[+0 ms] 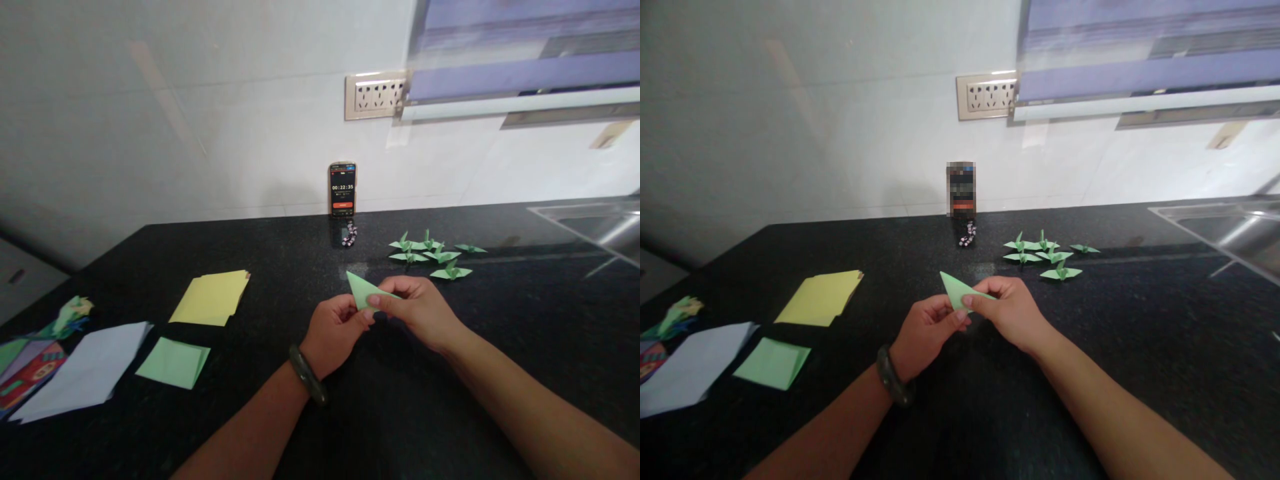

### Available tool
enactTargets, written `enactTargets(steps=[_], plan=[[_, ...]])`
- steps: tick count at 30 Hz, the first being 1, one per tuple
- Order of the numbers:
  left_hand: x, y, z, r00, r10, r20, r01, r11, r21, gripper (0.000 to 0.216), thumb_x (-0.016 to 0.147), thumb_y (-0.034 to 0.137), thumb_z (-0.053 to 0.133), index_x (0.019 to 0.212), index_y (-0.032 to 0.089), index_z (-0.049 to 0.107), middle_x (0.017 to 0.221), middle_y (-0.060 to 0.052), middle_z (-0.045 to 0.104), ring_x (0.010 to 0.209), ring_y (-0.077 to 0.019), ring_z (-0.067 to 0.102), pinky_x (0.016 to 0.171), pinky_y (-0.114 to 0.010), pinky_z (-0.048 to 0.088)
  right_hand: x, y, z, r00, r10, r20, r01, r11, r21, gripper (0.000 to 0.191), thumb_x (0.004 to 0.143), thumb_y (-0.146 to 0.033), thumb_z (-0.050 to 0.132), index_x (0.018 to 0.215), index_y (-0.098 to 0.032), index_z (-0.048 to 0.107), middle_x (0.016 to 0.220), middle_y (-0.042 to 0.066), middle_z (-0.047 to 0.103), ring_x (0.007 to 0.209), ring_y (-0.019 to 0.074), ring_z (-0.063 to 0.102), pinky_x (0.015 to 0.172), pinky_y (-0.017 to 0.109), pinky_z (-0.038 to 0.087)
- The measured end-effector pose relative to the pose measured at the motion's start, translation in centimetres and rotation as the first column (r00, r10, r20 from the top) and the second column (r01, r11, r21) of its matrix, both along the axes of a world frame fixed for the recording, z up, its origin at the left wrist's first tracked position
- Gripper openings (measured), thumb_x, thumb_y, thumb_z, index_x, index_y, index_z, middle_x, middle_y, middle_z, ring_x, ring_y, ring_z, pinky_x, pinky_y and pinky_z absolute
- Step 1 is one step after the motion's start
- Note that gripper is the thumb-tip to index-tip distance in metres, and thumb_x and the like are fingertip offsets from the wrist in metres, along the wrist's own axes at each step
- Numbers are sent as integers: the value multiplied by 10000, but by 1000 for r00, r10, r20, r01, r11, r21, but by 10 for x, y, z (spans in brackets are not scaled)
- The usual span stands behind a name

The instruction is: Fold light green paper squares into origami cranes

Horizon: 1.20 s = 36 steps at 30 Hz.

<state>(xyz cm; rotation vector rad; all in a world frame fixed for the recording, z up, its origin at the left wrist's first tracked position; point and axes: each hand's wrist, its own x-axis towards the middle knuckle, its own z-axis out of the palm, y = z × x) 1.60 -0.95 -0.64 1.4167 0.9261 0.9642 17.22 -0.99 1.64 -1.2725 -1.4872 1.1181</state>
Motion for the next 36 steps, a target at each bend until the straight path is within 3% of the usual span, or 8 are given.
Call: enactTargets(steps=[7,10,14,18,20,26,30,36], plan=[[-1,-1,8,997,8,-74,-10,1000,-19,239,729,287,575,544,137,596,506,-12,586,481,-105,512,500,-222,405,-4,-1,-2,994,73,-79,-72,997,15,211,696,-365,639,673,-155,639,596,-4,584,536,104,472,522,237,361],[-2,-2,12,994,-2,-110,0,1000,-19,256,711,283,585,496,146,584,455,2,558,440,-93,481,465,-210,377,-4,-2,-1,995,56,-84,-56,998,-1,219,666,-366,670,614,-156,631,557,-9,570,521,103,461,515,236,354],[-1,-2,11,998,3,-57,-5,999,-39,258,722,325,581,542,142,600,510,-13,595,486,-104,519,511,-221,408,-2,-1,0,997,10,-73,-11,1000,-16,276,673,-395,660,557,-148,616,504,-22,516,480,86,406,467,224,308],[-2,1,9,993,111,25,-108,988,-109,247,740,364,567,638,142,600,558,-4,599,532,-103,534,564,-230,428,0,1,-1,992,-10,-125,2,998,-64,339,731,-429,599,546,-146,599,465,-33,472,443,72,377,436,215,277],[-3,2,9,991,134,-2,-134,989,-66,255,746,360,561,614,143,582,527,11,561,511,-92,496,546,-219,398,-1,1,-1,986,-2,-168,-7,998,-54,339,748,-421,586,547,-149,592,474,-32,478,454,73,399,450,211,304],[-6,2,10,994,20,-106,-15,999,49,293,768,358,525,563,148,525,509,27,484,499,-85,413,505,-215,329,-3,0,0,967,-39,-252,27,998,-54,231,650,-359,693,748,-155,647,620,-8,587,516,89,481,492,220,372],[-4,-1,6,978,78,-196,-44,984,171,297,778,383,513,590,154,539,520,32,446,499,-86,384,477,-212,303,-7,-1,-3,961,-35,-275,0,992,-125,259,554,-282,761,732,-157,620,600,-24,580,512,97,493,494,230,385],[-3,-5,5,948,171,-269,-79,943,322,281,789,355,506,599,160,577,537,21,483,517,-94,416,502,-214,319,-16,-3,-9,931,-57,-360,-4,986,-166,204,581,-293,742,648,-154,609,557,-36,568,481,82,471,474,220,353]])
